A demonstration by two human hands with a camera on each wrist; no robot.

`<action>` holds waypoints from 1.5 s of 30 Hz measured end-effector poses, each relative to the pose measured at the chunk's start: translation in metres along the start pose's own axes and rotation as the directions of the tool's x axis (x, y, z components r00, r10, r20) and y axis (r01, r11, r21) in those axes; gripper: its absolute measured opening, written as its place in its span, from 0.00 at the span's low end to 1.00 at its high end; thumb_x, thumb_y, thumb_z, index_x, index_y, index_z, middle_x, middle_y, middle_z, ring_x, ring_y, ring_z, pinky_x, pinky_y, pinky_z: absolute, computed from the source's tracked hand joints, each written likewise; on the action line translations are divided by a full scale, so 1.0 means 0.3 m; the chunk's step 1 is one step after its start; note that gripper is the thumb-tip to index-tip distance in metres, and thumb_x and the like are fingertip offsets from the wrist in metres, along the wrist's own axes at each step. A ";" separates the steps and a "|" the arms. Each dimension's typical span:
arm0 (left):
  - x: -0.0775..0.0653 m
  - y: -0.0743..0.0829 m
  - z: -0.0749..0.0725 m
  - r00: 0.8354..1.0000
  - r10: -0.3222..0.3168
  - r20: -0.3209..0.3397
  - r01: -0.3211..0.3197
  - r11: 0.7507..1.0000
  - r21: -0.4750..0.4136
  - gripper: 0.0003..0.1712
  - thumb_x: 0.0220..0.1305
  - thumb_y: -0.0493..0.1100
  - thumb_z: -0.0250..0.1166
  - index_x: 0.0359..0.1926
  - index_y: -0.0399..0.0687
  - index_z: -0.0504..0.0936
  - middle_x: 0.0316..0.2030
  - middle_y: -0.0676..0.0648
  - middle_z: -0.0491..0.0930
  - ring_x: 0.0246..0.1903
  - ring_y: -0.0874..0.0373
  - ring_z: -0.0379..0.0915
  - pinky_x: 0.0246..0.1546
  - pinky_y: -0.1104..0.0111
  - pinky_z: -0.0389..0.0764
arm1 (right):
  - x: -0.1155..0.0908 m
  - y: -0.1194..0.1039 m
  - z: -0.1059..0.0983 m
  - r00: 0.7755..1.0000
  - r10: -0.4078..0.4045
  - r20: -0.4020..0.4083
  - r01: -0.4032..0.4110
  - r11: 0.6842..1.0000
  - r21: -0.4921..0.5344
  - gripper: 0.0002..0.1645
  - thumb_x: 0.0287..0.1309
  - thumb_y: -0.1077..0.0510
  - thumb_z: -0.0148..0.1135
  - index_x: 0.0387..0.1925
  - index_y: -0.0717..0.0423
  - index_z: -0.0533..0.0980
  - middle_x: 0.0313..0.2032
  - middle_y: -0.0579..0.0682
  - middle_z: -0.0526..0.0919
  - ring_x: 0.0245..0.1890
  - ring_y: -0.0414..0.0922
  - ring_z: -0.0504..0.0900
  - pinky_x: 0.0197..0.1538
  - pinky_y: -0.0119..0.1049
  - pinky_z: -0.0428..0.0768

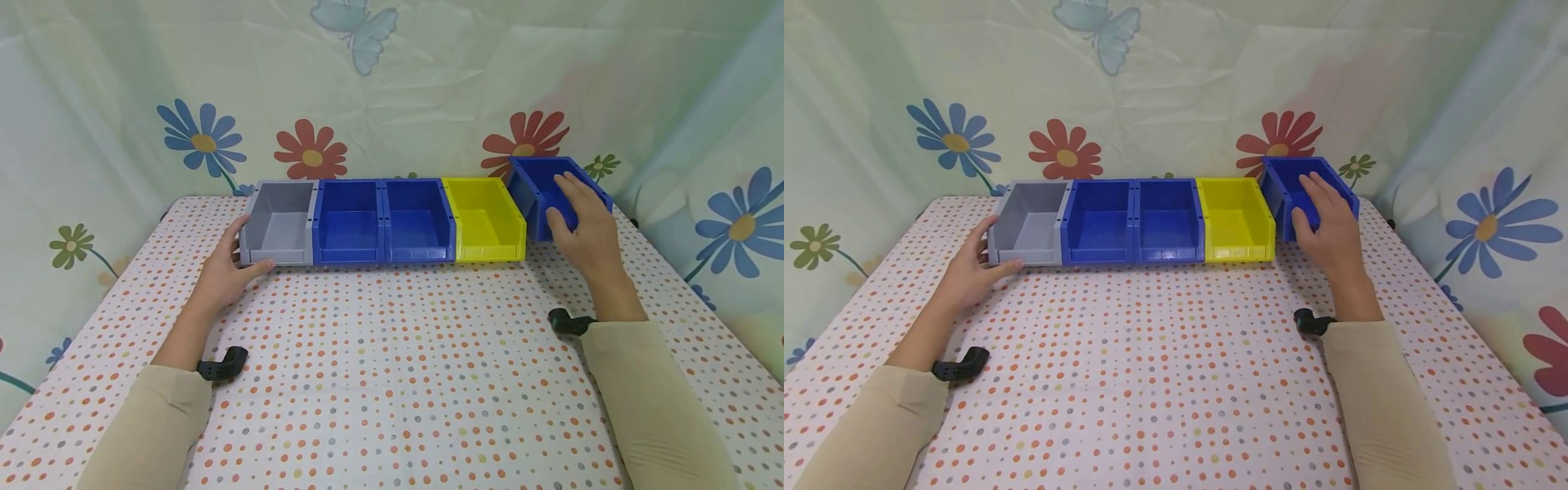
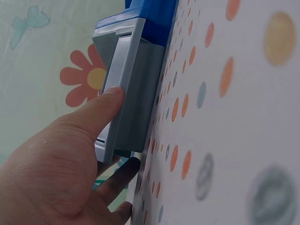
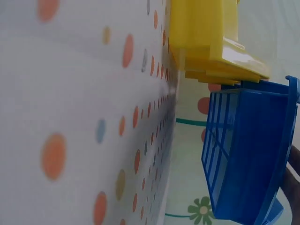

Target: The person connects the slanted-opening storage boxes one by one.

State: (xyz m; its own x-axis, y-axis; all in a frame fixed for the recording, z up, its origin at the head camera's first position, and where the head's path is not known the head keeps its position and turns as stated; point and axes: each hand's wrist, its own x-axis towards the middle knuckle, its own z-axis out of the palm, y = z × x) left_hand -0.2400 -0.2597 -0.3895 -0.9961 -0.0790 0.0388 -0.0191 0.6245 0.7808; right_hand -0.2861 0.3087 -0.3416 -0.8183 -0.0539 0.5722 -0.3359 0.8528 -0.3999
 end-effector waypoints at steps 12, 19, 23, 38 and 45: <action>0.000 0.001 0.000 1.000 0.006 0.003 -0.006 1.000 0.007 0.60 0.67 0.51 0.72 0.84 0.72 0.38 0.82 0.36 0.46 0.78 0.29 0.50 0.73 0.35 0.60 | -0.010 -0.030 0.008 0.988 -0.065 0.137 0.063 0.998 0.017 0.31 0.75 0.55 0.53 0.77 0.48 0.67 0.77 0.53 0.66 0.74 0.65 0.68 0.71 0.67 0.68; 0.000 0.006 0.001 1.000 0.001 0.002 -0.001 1.000 0.016 0.60 0.67 0.51 0.72 0.84 0.72 0.38 0.82 0.35 0.46 0.78 0.29 0.50 0.73 0.35 0.60 | -0.012 -0.030 0.017 0.989 -0.067 0.129 0.067 0.998 0.005 0.31 0.74 0.58 0.53 0.77 0.49 0.67 0.77 0.52 0.66 0.73 0.64 0.69 0.71 0.66 0.69; 0.001 0.005 0.001 1.000 -0.002 0.000 0.002 1.000 0.017 0.60 0.67 0.51 0.72 0.84 0.72 0.38 0.82 0.35 0.46 0.78 0.29 0.50 0.73 0.35 0.60 | -0.014 -0.032 0.020 0.989 -0.061 0.135 0.059 0.998 0.019 0.31 0.75 0.59 0.53 0.76 0.49 0.67 0.77 0.51 0.66 0.74 0.64 0.68 0.69 0.67 0.70; 0.001 0.002 0.001 1.000 -0.012 0.002 0.012 1.000 0.010 0.60 0.67 0.51 0.72 0.84 0.72 0.37 0.82 0.36 0.45 0.78 0.29 0.48 0.73 0.35 0.60 | -0.014 -0.022 0.033 0.981 -0.030 0.192 0.028 1.000 0.013 0.33 0.75 0.59 0.52 0.78 0.47 0.65 0.78 0.51 0.64 0.74 0.65 0.67 0.67 0.69 0.72; 0.000 0.006 0.002 1.000 -0.013 0.000 0.013 1.000 0.013 0.60 0.67 0.50 0.72 0.83 0.73 0.37 0.82 0.35 0.46 0.78 0.29 0.49 0.73 0.35 0.60 | -0.016 -0.024 0.036 0.979 -0.023 0.205 0.024 1.000 -0.004 0.34 0.74 0.60 0.51 0.78 0.48 0.64 0.79 0.52 0.63 0.66 0.65 0.73 0.49 0.58 0.78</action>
State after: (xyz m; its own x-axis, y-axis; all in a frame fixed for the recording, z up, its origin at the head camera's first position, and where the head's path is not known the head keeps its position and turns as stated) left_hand -0.2401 -0.2581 -0.3884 -0.9958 -0.0873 0.0286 -0.0333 0.6335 0.7730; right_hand -0.2847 0.2973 -0.3491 -0.8886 -0.1785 0.4225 -0.3536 0.8533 -0.3831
